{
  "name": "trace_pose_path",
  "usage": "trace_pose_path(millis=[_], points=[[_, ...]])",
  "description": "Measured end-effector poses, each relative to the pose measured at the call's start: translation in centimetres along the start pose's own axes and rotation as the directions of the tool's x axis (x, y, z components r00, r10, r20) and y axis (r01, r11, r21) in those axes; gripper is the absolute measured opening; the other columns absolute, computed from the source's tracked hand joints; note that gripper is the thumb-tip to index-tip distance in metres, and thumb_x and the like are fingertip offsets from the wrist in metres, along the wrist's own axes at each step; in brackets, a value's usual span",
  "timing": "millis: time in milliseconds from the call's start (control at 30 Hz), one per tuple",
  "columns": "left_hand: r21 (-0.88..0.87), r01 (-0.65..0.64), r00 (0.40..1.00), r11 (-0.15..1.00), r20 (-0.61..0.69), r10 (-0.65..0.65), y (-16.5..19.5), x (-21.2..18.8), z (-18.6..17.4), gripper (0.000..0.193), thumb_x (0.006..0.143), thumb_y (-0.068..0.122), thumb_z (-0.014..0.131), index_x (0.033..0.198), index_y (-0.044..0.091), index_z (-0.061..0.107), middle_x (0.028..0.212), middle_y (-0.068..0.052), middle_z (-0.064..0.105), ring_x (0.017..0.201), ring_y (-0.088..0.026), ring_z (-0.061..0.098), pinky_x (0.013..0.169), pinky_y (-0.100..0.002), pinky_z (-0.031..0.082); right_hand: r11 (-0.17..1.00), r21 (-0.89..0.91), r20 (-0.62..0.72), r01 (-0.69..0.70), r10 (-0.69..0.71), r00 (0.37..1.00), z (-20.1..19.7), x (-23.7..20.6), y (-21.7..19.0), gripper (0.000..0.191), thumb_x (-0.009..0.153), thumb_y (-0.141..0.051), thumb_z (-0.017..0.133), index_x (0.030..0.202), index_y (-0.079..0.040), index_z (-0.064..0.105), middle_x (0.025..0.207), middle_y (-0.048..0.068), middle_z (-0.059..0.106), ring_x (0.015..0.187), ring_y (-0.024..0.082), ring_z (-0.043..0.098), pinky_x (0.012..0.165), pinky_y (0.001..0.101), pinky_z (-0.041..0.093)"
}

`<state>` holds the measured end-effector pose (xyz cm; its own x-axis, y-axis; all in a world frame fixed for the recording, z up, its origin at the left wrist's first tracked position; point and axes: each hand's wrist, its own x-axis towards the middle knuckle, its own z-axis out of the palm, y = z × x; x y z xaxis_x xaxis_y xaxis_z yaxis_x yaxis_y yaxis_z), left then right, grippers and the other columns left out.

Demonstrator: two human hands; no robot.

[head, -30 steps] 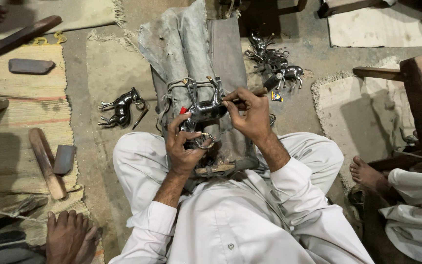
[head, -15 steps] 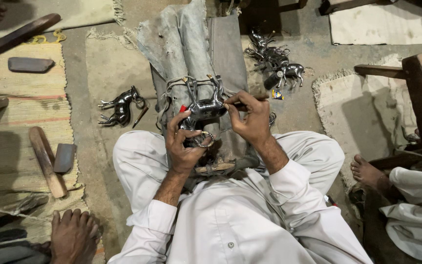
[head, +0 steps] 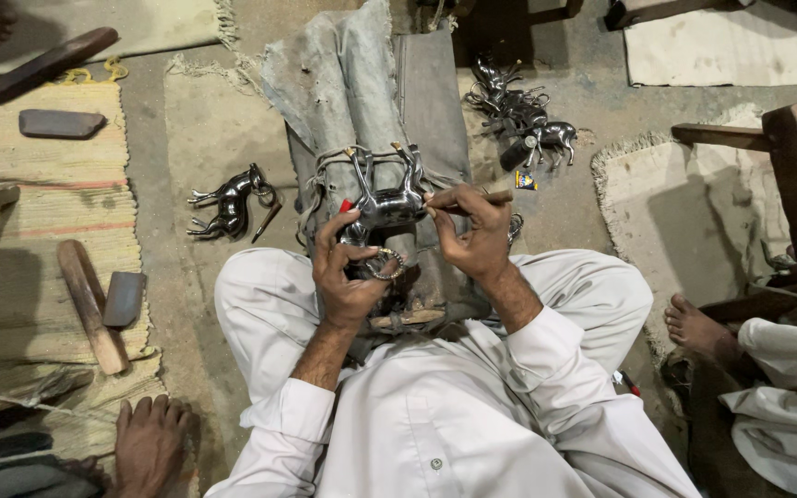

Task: The person sits cross-legged on the floor with a leather sandbag on their lap, holding a metal horse figurine against it. They use a small hand tool to engrave and detail the figurine's surface, repositioning and turning the piece as they work, then set it down with other finished figurines and pick up another.

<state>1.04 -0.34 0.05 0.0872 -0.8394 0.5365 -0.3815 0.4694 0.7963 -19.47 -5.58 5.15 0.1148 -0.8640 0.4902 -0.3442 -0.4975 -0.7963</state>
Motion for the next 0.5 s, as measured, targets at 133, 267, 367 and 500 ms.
trace_pose_path(millis=[133, 267, 367, 500], points=[[-0.007, 0.008, 1.000, 1.000, -0.009, -0.008, 0.0, 0.0, -0.1, 0.037, 0.071, 0.011, 0.095, 0.091, 0.008, 0.064, 0.141, -0.013, 0.056, 0.135, -0.032, 0.058, 0.112, -0.043, 0.053, 1.000, 0.008, -0.018, -0.010, 0.010, 1.000, 0.2, -0.6, 0.3, 0.014, 0.086, 0.013, 0.070, 0.096, 0.004, 0.068, 0.099, 0.013, 0.076, 0.095, 0.019, 0.078, 0.085, 0.0285, 0.062], [-0.007, -0.002, 1.000, 1.000, -0.011, 0.002, 0.1, 0.2, -0.1, 0.037, 0.072, 0.012, 0.095, 0.091, 0.007, 0.064, 0.141, -0.013, 0.056, 0.137, -0.032, 0.056, 0.112, -0.043, 0.053, 1.000, 0.013, -0.038, 0.017, -0.017, 0.999, 0.5, -1.0, 1.1, 0.016, 0.086, 0.014, 0.069, 0.098, 0.003, 0.069, 0.100, 0.013, 0.076, 0.096, 0.020, 0.077, 0.086, 0.0298, 0.062], [-0.007, 0.004, 1.000, 1.000, -0.010, -0.004, 0.3, 0.3, -0.1, 0.036, 0.073, 0.012, 0.094, 0.092, 0.007, 0.064, 0.141, -0.013, 0.055, 0.137, -0.032, 0.056, 0.113, -0.043, 0.053, 0.995, 0.020, -0.046, 0.097, -0.096, 0.994, 0.7, -1.2, 1.8, 0.019, 0.085, 0.014, 0.068, 0.100, 0.001, 0.070, 0.101, 0.012, 0.076, 0.100, 0.020, 0.076, 0.092, 0.0326, 0.063], [0.012, -0.001, 1.000, 1.000, -0.019, 0.001, 0.5, 0.5, -0.3, 0.038, 0.073, 0.013, 0.096, 0.091, 0.006, 0.064, 0.141, -0.012, 0.055, 0.136, -0.031, 0.057, 0.112, -0.043, 0.054, 0.987, -0.048, 0.001, 0.151, -0.151, 0.988, 0.5, -1.8, 1.6, 0.020, 0.081, 0.012, 0.067, 0.097, 0.000, 0.070, 0.104, 0.014, 0.076, 0.106, 0.023, 0.076, 0.095, 0.0350, 0.063]])
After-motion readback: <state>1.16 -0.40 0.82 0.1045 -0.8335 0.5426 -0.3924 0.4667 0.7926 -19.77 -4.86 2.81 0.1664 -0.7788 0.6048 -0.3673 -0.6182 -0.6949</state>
